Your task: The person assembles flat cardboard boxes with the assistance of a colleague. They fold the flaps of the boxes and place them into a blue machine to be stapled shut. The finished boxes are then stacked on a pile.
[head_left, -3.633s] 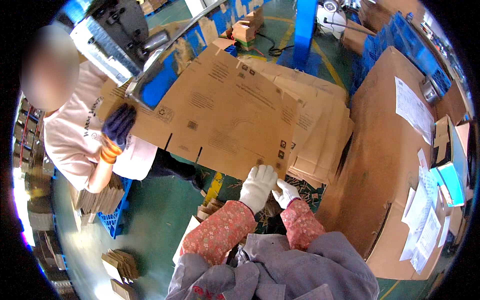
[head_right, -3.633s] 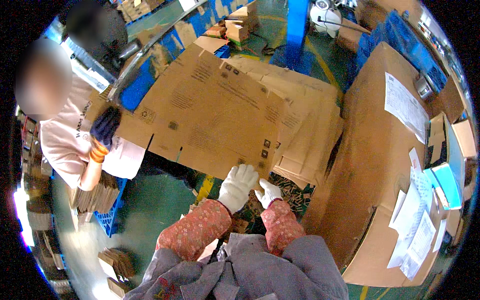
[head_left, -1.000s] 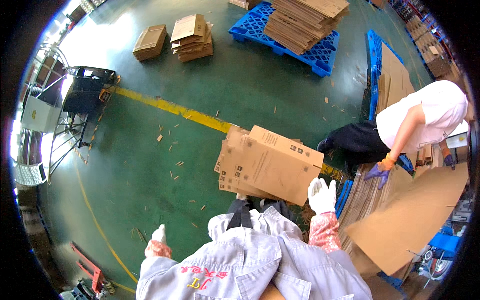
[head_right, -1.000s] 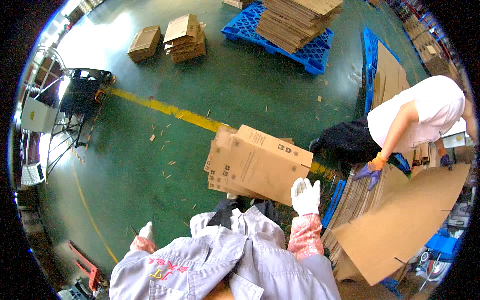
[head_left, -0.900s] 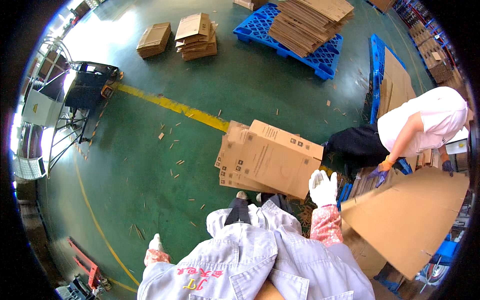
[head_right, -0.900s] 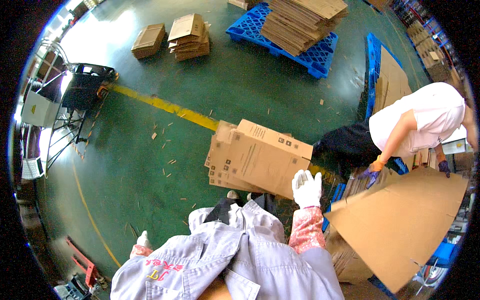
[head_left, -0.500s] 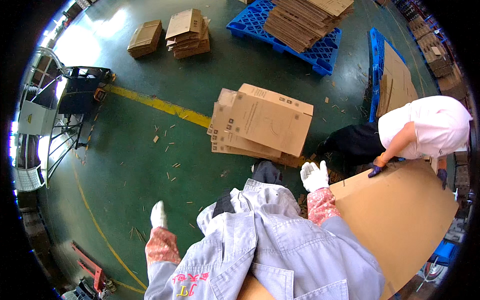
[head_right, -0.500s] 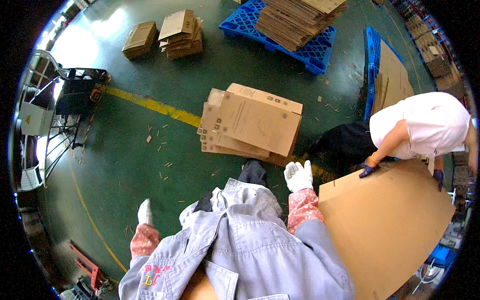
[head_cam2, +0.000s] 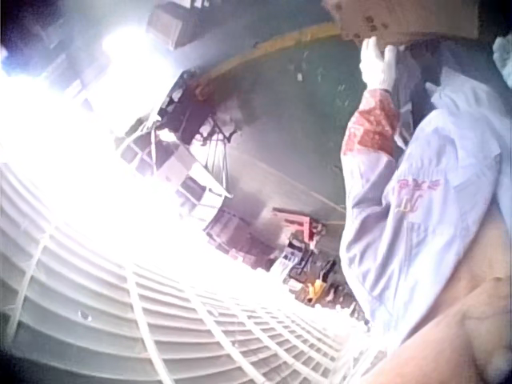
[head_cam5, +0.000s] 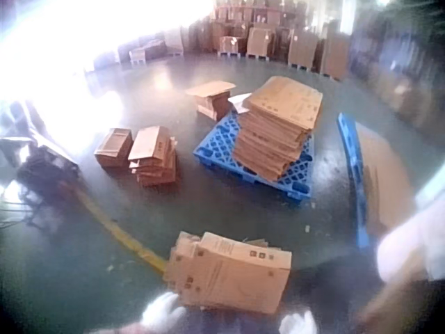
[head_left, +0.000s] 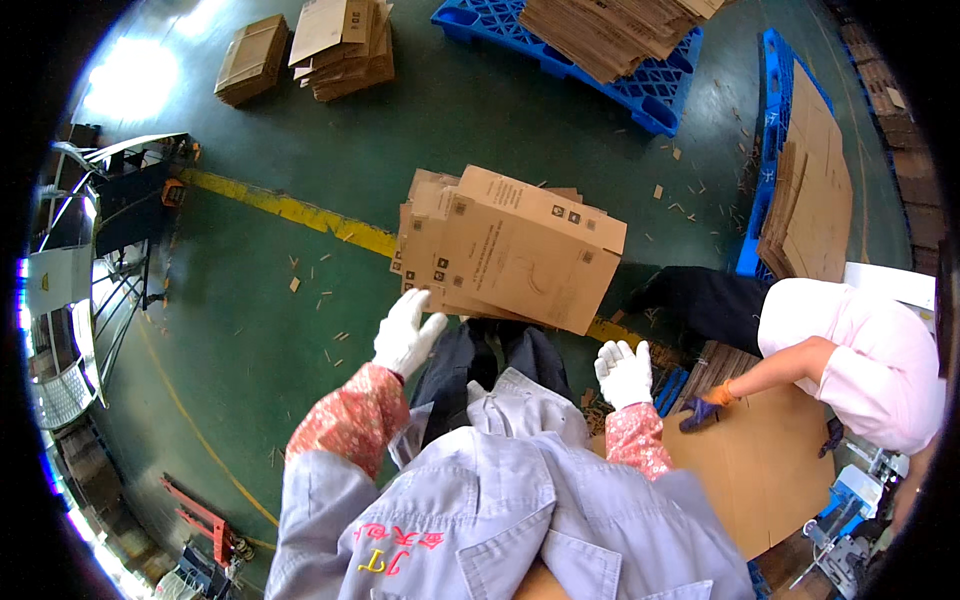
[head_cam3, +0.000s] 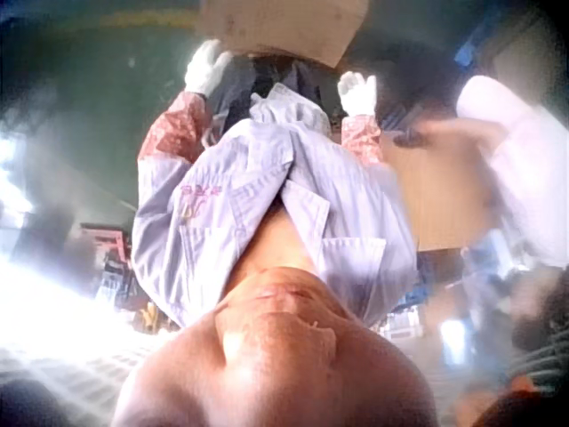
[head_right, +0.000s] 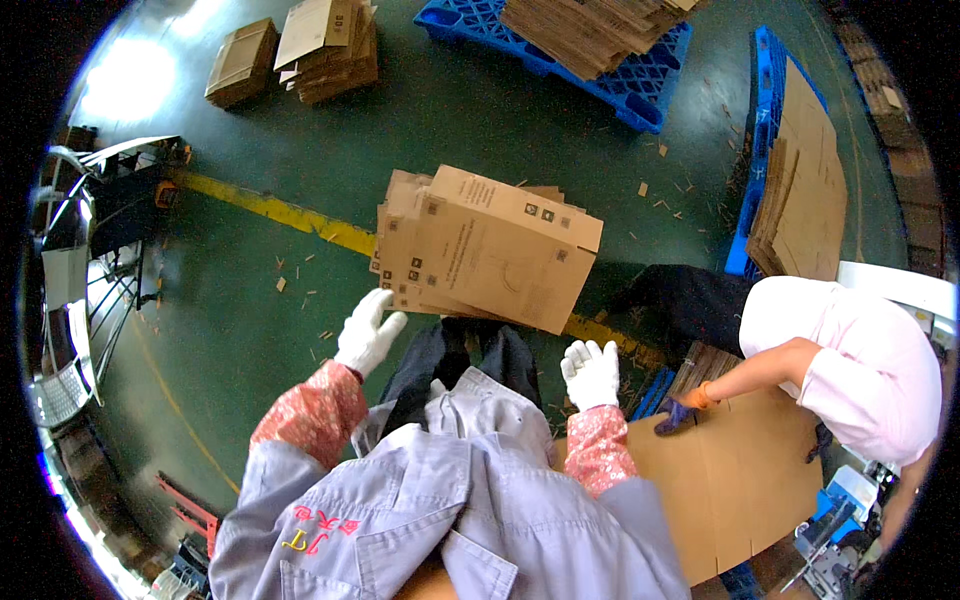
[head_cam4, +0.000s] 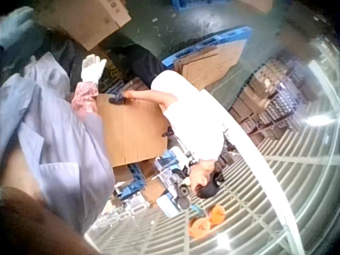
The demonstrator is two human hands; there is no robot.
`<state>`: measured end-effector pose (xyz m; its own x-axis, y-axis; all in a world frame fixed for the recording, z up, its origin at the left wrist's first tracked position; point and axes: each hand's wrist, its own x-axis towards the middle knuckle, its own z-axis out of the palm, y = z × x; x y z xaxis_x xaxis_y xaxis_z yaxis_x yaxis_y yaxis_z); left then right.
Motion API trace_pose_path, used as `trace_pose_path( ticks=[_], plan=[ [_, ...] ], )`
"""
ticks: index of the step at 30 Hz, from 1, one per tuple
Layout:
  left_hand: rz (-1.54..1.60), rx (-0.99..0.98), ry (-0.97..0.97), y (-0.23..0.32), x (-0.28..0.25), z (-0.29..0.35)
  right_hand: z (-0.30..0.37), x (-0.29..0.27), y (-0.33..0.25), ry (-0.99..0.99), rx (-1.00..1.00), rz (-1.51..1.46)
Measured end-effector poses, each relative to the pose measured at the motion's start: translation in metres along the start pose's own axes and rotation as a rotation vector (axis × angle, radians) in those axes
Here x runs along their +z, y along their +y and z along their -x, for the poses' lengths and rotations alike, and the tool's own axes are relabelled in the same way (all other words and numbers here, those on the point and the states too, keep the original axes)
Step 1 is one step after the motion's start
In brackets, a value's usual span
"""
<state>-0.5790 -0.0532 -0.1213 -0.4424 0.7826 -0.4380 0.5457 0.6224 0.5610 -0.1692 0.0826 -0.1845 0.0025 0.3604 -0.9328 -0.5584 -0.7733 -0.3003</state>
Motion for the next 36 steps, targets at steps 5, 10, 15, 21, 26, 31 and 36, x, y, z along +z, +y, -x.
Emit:
trace_pose_path(
  ticks=[5,10,15,21,26,31,36],
  plan=[
    [0.001,-0.078,0.039,-0.037,-0.033,-0.06,0.019,0.017,-0.023,-0.15,-0.082,-0.215],
    [-0.003,-0.337,0.158,-0.133,-0.077,-0.041,0.003,0.091,-0.041,-0.177,-0.085,-0.148],
    [0.068,-0.755,0.231,-0.282,-0.064,0.081,-0.001,0.166,-0.041,-0.362,-0.005,-0.021],
    [0.057,-1.18,0.225,-0.372,-0.05,0.254,-0.001,0.215,-0.027,-0.443,0.035,-0.021],
    [0.221,-1.357,0.513,-0.434,-0.058,0.307,-0.008,0.226,-0.025,-0.45,0.051,-0.064],
    [0.139,-1.274,0.653,-0.453,-0.107,0.274,-0.026,0.238,-0.016,-0.435,0.095,-0.102],
    [0.165,-0.894,0.77,-0.419,-0.169,0.19,-0.045,0.275,-0.01,-0.447,0.148,-0.073]
  ],
)
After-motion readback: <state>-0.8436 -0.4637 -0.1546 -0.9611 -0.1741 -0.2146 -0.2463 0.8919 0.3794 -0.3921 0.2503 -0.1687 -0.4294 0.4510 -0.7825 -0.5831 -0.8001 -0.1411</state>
